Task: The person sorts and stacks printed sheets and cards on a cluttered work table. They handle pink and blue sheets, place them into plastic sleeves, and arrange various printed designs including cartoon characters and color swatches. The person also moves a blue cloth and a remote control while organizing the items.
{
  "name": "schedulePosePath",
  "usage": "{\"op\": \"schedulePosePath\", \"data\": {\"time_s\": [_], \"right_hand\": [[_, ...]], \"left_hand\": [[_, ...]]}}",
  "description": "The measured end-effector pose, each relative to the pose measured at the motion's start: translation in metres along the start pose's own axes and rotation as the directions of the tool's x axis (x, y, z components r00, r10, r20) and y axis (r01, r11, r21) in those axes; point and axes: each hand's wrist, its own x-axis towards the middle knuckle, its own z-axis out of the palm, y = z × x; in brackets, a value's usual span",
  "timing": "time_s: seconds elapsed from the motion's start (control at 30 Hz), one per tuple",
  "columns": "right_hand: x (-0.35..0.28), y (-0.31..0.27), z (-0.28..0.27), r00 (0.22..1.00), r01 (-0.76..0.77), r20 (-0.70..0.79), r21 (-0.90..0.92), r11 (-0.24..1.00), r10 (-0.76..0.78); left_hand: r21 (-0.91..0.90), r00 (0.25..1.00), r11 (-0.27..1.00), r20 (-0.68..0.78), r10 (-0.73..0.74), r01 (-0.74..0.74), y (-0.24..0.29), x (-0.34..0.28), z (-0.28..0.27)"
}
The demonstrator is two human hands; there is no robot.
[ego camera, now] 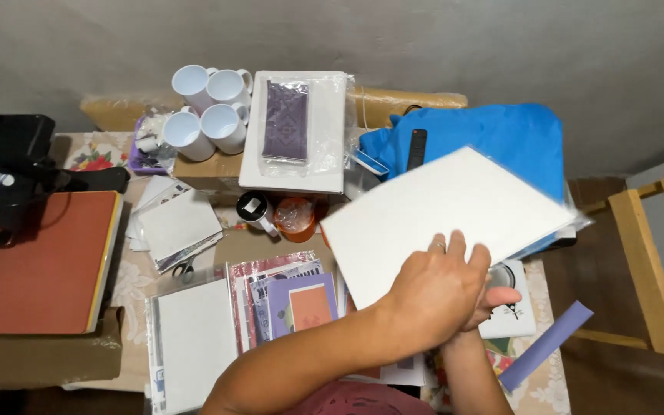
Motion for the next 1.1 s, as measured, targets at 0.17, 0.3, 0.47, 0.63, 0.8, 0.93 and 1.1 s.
{"op": "schedulePosePath", "data": {"time_s": [0.17, 0.3, 0.47, 0.63, 0.8, 0.93, 1.1], "right_hand": [[0.017, 0.023, -0.023, 0.939, -0.344, 0.092, 0.287, 0.894, 0.332], [0.093, 0.052, -0.013, 0.910, -0.370, -0.115, 0.214, 0.904, 0.400], [0.201, 0.055, 0.036, 0.901, -0.416, -0.102, 0.070, 0.906, 0.422], [0.274, 0.099, 0.054, 0.883, -0.467, -0.054, 0.002, 0.884, 0.466], [0.302, 0.148, 0.035, 0.901, -0.419, -0.289, -0.375, 0.827, 0.325], [0.294, 0.141, 0.079, 0.931, -0.343, -0.321, -0.611, 0.714, 0.173], [0.297, 0.155, 0.093, 0.980, -0.181, -0.199, -0.858, 0.481, 0.013]], "left_hand": [[-0.213, 0.987, 0.972, 0.095, 0.127, -0.104, -0.060, -0.015, -0.062], [-0.380, 0.987, 0.923, -0.158, -0.005, -0.056, -0.144, -0.032, -0.089], [-0.524, 0.697, 0.666, -0.176, -0.695, 0.531, -0.239, -0.050, -0.078], [-0.799, 0.493, 0.199, 0.136, -0.860, 0.568, -0.297, -0.065, -0.017], [-0.641, 0.324, 0.272, -0.039, -0.945, 0.718, -0.322, -0.074, 0.015], [-0.659, 0.265, 0.256, -0.088, -0.960, 0.708, -0.332, -0.077, 0.026], [-0.800, 0.267, 0.288, -0.166, -0.949, 0.526, -0.349, -0.082, 0.036]]}}
